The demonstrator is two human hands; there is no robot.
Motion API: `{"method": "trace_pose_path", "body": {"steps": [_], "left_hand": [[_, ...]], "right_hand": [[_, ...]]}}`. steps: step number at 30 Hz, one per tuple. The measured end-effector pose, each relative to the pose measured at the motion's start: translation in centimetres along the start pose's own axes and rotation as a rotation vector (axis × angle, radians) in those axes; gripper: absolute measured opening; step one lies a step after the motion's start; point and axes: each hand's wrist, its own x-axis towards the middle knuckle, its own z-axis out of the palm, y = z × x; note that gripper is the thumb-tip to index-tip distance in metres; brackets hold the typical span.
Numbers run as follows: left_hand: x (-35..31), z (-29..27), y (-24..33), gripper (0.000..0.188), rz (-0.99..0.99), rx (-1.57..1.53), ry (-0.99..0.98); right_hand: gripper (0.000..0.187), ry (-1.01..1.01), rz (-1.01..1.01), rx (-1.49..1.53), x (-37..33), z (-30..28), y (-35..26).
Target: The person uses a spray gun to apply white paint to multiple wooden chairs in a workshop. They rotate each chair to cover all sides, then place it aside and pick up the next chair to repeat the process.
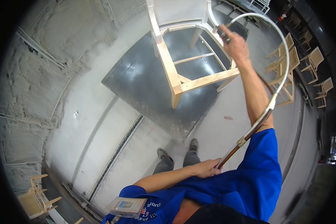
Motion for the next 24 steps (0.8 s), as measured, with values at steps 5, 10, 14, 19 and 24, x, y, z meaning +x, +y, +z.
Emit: {"method": "trace_pose_path", "body": {"steps": [5, 10, 14, 19, 24], "left_hand": [[-3.0, 0.4, 3.6, 0.028, 0.243, 0.125, 0.092], [-4.8, 1.1, 3.8, 0.022, 0.345, 0.148, 0.194], [-5.9, 1.5, 2.9, 0.022, 0.309, 0.118, 0.132], [-5.6, 3.4, 2.7, 0.03, 0.351, 0.228, 0.195], [-7.6, 2.8, 1.7, 0.032, 0.293, 0.117, 0.187]], "right_hand": [[0.048, 0.183, -0.104, -0.061, 3.8, -3.3, -2.1], [0.052, -0.144, 0.351, 0.544, 3.1, -3.5, -6.7], [0.052, -0.249, 0.239, 0.727, -0.5, -5.2, -9.6], [0.048, -0.002, -0.232, 0.554, 1.1, -6.1, -13.8], [0.035, -0.03, -0.391, 0.257, 4.7, -0.5, -20.9]]}}
